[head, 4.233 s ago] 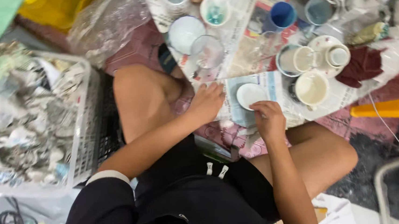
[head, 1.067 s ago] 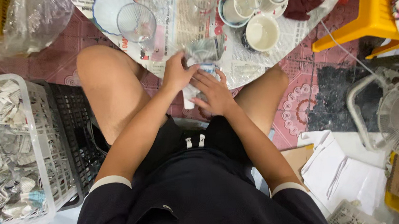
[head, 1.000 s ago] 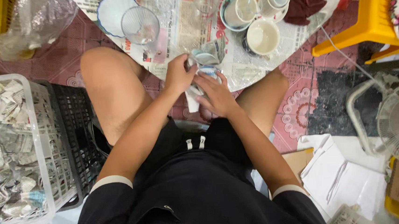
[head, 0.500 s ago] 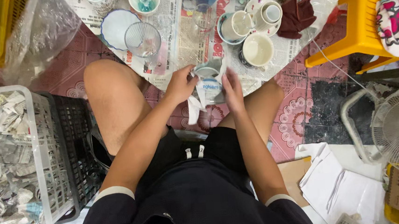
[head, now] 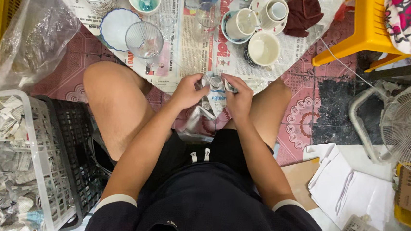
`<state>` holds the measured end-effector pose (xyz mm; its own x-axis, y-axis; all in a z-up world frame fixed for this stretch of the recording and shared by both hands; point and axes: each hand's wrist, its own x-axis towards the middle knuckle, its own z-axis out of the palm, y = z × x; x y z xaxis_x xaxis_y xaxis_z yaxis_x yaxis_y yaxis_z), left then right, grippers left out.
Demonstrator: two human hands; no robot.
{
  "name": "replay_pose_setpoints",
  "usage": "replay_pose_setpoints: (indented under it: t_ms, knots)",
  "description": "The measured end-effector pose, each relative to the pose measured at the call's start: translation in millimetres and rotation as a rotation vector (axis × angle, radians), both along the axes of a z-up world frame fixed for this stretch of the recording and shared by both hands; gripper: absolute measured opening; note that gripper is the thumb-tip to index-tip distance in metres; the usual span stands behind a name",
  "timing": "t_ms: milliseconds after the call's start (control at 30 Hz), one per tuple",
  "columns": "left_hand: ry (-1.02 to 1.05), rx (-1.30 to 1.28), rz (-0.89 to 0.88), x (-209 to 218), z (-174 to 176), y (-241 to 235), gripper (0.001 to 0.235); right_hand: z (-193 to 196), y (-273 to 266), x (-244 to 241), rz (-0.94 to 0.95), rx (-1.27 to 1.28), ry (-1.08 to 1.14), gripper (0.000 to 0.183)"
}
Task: The person sits cross-legged and wraps various ceramic dishes, including cups, saucers, and bowls, using sheets of newspaper. They fold the newspaper around each item individually and place the wrapped bundles into a nearby plastic crate.
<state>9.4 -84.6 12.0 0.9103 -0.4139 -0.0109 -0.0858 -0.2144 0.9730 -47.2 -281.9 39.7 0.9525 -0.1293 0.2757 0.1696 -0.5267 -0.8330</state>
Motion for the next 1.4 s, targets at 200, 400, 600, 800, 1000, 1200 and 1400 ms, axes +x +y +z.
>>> replay_pose_setpoints:
  t_ms: [200, 400, 600, 800, 1000, 1200, 1400]
  knots:
    - [0.049, -0.158, 0.158, -1, 11, -3, 0.032, 20, 15, -15, 0.135, 0.019, -0.01, 0.038]
    - [-0.216, -0.217, 0.082, -5, 22, 3, 0.03, 4, 15, -17, 0.137, 0.317, 0.084, 0.038]
    - [-0.238, -0.181, -0.098, -4, 30, 4, 0.028, 0, 3, -15, 0.305, 0.487, 0.196, 0.075]
    - [-0.282, -0.003, -0.19, -10, 45, 7, 0.024, -17, -9, -17, 0.349, 0.227, 0.297, 0.05]
    - [-0.36, 0.038, -0.246, -11, 67, 8, 0.018, -38, -4, -20, 0.23, 0.656, 0.389, 0.036]
    - [-0.239, -0.069, -0.21, -26, 80, 12, 0.041, -39, 1, -22, -0.01, 0.429, 0.264, 0.024]
    - [0.299, 0.105, -0.321, -22, 72, 21, 0.036, -14, -20, -20, -0.172, 0.238, 0.086, 0.025]
